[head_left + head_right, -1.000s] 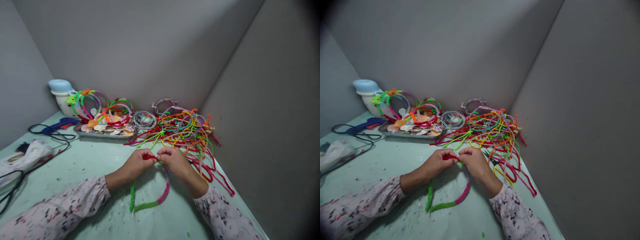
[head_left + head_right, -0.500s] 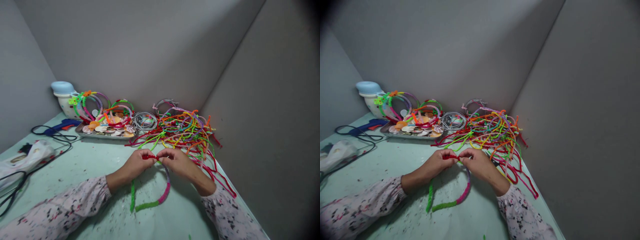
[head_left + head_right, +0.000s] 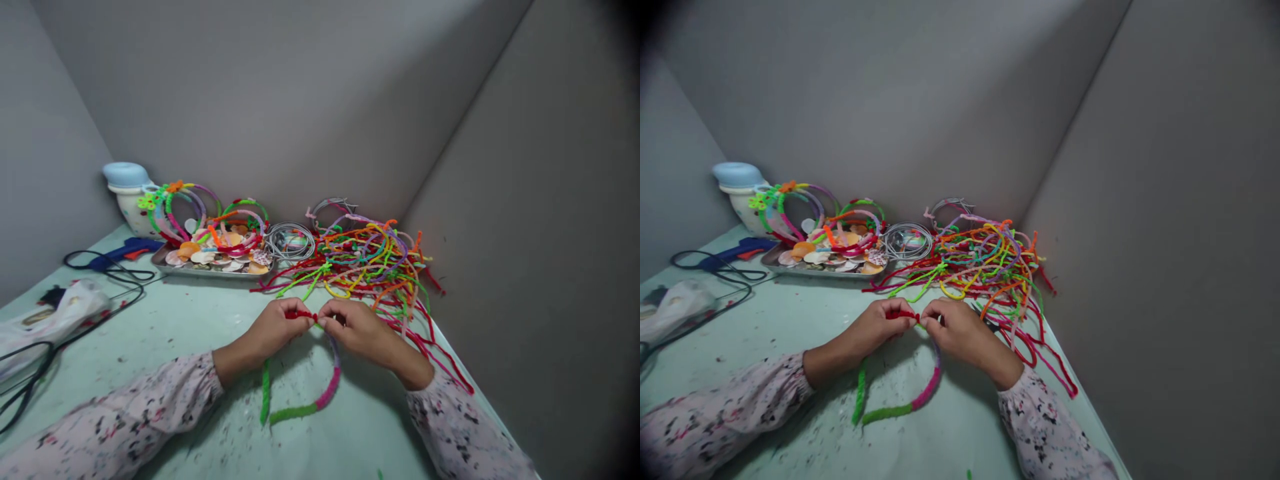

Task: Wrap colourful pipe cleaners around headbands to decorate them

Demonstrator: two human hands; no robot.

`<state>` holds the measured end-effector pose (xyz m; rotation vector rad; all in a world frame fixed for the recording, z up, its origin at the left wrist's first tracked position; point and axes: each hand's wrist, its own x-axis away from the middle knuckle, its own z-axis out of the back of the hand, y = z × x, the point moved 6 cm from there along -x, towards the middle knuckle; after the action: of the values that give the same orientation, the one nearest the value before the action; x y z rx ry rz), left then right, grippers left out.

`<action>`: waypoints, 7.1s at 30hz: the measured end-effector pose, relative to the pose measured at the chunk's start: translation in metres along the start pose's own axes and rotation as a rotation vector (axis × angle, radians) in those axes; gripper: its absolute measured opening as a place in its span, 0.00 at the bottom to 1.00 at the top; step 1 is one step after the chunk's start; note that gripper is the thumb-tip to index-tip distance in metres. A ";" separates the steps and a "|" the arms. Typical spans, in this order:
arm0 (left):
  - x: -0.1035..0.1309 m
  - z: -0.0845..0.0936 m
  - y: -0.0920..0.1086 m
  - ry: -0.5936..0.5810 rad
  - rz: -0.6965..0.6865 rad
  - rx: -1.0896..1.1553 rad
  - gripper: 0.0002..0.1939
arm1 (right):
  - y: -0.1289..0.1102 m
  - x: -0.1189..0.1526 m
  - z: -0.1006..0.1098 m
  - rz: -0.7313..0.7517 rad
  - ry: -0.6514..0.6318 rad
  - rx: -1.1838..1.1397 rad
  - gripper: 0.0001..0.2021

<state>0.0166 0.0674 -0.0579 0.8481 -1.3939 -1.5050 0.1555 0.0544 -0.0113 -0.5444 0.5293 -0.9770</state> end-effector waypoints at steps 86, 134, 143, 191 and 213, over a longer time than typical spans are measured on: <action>-0.001 0.000 -0.004 -0.007 0.023 -0.015 0.08 | 0.021 0.007 -0.024 -0.578 0.074 -0.602 0.05; -0.004 0.008 -0.004 0.010 0.092 0.010 0.09 | 0.003 0.006 -0.007 -0.212 0.060 0.104 0.09; -0.006 0.007 -0.009 -0.009 0.109 -0.003 0.09 | -0.012 0.012 -0.011 -0.154 0.076 0.372 0.09; -0.024 0.015 -0.009 -0.054 0.030 0.182 0.10 | 0.049 -0.002 -0.022 -0.369 0.333 -0.450 0.09; -0.021 0.007 -0.012 -0.075 0.008 0.046 0.13 | 0.046 -0.001 0.025 -0.260 0.170 -0.135 0.11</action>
<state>0.0165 0.0893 -0.0701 0.8202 -1.4899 -1.5173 0.1996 0.0812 -0.0217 -0.6658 0.6918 -1.2480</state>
